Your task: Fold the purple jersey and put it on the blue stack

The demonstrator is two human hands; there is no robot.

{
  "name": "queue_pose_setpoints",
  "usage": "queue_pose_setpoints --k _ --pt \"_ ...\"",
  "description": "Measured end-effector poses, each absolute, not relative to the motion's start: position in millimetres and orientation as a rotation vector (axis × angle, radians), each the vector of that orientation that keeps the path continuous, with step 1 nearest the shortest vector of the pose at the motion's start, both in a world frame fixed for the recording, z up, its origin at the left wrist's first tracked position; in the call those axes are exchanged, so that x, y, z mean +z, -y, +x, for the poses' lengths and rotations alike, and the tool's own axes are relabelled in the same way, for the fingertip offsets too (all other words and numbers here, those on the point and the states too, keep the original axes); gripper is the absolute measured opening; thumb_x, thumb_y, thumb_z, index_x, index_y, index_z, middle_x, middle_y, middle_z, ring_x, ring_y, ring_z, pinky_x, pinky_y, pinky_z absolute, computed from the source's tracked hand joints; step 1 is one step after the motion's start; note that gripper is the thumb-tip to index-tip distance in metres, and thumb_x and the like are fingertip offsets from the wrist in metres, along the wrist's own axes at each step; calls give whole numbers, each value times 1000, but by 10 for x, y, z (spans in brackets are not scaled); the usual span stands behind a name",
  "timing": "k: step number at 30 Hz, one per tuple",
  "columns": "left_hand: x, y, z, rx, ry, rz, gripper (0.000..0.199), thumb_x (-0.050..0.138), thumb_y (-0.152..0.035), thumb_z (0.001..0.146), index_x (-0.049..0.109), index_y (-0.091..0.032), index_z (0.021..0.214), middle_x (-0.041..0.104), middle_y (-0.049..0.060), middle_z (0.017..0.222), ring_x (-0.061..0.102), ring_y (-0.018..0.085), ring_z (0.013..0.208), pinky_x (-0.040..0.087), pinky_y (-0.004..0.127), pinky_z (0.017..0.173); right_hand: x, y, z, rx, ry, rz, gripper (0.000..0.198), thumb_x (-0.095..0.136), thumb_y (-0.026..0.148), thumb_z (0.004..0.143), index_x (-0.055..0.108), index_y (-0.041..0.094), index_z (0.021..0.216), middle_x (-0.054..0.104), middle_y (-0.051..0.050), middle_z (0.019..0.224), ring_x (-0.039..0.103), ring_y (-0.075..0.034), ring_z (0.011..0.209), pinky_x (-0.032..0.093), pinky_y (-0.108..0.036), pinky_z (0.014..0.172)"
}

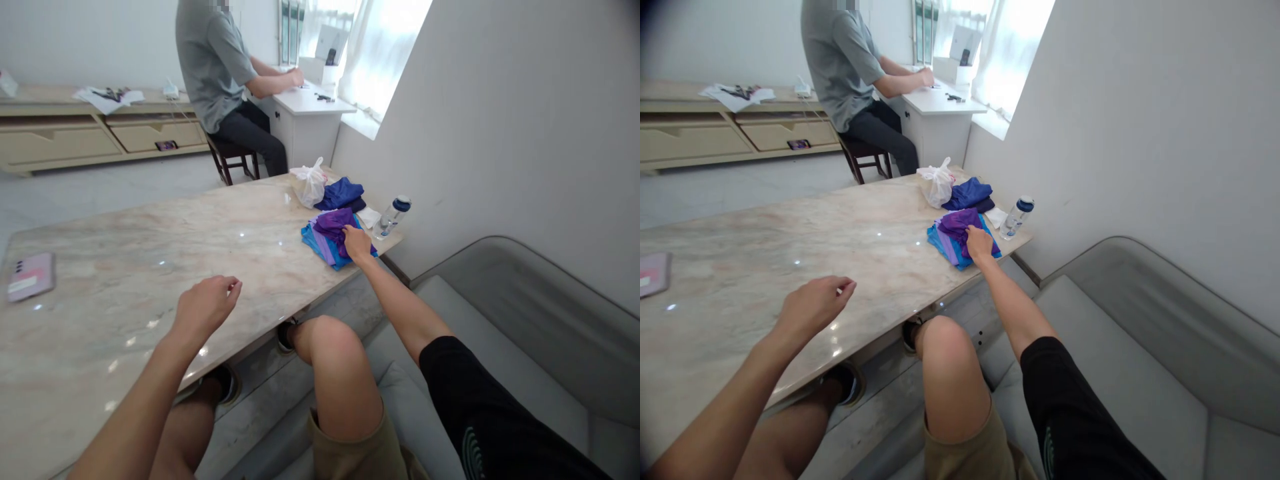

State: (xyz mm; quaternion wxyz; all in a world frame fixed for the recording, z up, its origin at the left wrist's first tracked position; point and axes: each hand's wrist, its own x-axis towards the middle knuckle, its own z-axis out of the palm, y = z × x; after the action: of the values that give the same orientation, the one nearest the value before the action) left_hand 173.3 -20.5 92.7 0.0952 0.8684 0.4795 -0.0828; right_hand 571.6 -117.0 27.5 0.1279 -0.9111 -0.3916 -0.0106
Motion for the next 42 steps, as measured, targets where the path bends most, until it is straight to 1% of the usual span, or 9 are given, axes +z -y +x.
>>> queue_pose_setpoints --k 5,10,14,17,20,26,31,38,42 --pt "1007 313 1605 33 -1442 2516 40 46 -41 110 82 -27 119 80 9 124 74 31 113 56 36 89 1055 886 5422 -298 986 -2318 46 36 42 117 72 21 136 78 -17 111 72 -32 103 50 -38 92" --pt "1060 270 1401 686 -1412 2376 36 49 -37 112 77 -21 126 77 12 129 68 28 125 50 37 110 1564 328 4589 -207 1209 -1779 47 38 49 116 71 19 101 72 -9 92 62 -23 86 45 -33 84" --pt "886 197 1233 1080 -1411 1901 38 46 -44 113 76 -21 114 79 12 116 72 27 110 53 40 105 1377 122 3481 127 1358 -1606 46 45 50 113 63 21 83 67 -4 78 56 -20 75 41 -31 75" --pt "666 196 1155 1148 -1411 1447 50 42 -57 112 75 -21 106 80 12 109 74 29 104 55 41 98 1013 230 2685 373 1501 -1608 39 44 40 113 66 22 88 72 -6 82 61 -21 76 41 -31 74" --pt "527 179 1083 1151 -1514 1258 52 47 -63 108 73 -20 93 80 14 102 73 31 101 54 41 93 778 323 2250 545 1739 -1581 32 46 34 111 72 24 97 77 -8 91 67 -23 82 42 -30 77" --pt "620 23 1009 1208 -1511 1440 39 61 -48 100 62 -22 71 70 4 73 62 22 72 44 33 72 856 201 2380 557 1623 -1567 36 49 41 109 72 23 89 77 -7 89 65 -22 82 40 -30 75" --pt "721 -21 1100 1217 -1446 1582 40 65 -47 98 62 -22 67 65 2 66 58 19 67 40 31 70 792 239 2670 562 1587 -1501 44 46 50 107 58 24 74 67 -3 73 58 -21 71 37 -30 70" --pt "675 -127 1034 1267 -1560 1609 27 68 -40 99 71 -23 78 75 10 82 71 30 86 49 38 87 688 108 3148 475 1328 -1582 48 46 63 102 48 26 71 60 -3 69 52 -21 71 42 -31 70" --pt "572 -308 839 1389 -1625 1381 18 64 -35 101 72 -22 92 76 12 93 73 33 103 53 42 98 732 7 3419 614 943 -1432 45 44 66 100 55 24 88 64 -3 78 59 -20 74 50 -31 70"
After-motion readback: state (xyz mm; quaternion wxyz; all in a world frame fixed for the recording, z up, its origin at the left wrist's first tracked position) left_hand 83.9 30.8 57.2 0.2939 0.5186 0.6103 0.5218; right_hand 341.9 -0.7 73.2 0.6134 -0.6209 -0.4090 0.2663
